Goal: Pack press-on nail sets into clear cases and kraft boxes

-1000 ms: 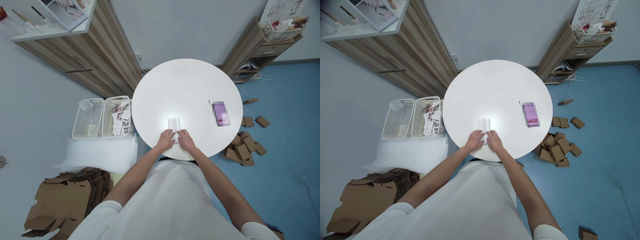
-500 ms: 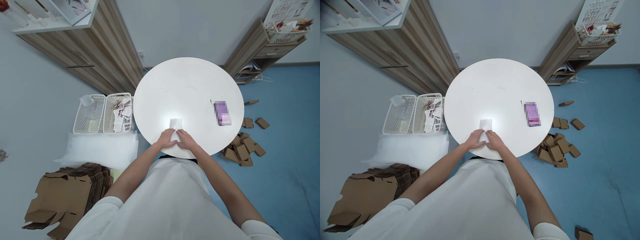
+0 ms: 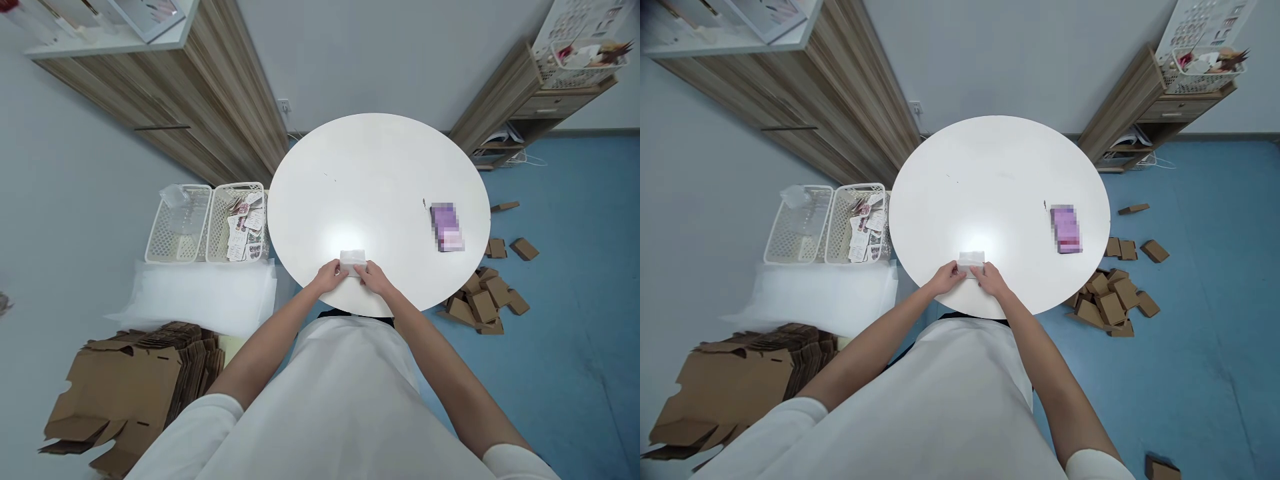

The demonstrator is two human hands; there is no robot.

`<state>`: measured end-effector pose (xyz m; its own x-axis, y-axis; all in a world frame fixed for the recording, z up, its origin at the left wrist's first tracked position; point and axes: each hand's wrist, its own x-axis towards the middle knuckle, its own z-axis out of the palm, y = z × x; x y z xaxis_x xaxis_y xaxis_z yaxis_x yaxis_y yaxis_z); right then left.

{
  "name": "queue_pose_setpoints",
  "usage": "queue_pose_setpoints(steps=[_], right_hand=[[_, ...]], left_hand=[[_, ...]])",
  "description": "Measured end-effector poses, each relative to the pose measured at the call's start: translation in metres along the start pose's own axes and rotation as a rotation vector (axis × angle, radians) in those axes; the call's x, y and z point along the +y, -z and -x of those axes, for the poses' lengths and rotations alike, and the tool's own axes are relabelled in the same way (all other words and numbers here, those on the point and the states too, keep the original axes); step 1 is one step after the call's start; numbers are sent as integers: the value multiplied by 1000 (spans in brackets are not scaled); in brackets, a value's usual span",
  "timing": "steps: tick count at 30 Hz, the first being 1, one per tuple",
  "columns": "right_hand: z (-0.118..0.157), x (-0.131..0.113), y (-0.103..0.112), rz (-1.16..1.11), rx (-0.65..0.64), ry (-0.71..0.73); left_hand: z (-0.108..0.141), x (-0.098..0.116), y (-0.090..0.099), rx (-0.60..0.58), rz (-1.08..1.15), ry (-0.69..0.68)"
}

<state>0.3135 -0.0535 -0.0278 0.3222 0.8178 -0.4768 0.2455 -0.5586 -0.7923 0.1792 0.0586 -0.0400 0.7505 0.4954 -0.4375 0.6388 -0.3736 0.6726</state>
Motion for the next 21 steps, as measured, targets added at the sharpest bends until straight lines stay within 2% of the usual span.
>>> queue_pose_setpoints(steps=[6, 11, 14, 17, 21], right_hand=[[-4, 7, -13, 33, 194, -116], [-4, 16, -11, 188, 321, -74], [-5, 20, -8, 227, 298, -87], [-7, 21, -5, 202, 276, -119], [-10, 19, -2, 176, 266, -106]], left_hand=[[-4, -2, -7, 146, 136, 57], [-7, 5, -14, 192, 84, 98], [-8, 10, -18, 191, -45, 123], [-8, 18, -21, 238, -162, 216], [-10, 26, -22, 349, -156, 367]])
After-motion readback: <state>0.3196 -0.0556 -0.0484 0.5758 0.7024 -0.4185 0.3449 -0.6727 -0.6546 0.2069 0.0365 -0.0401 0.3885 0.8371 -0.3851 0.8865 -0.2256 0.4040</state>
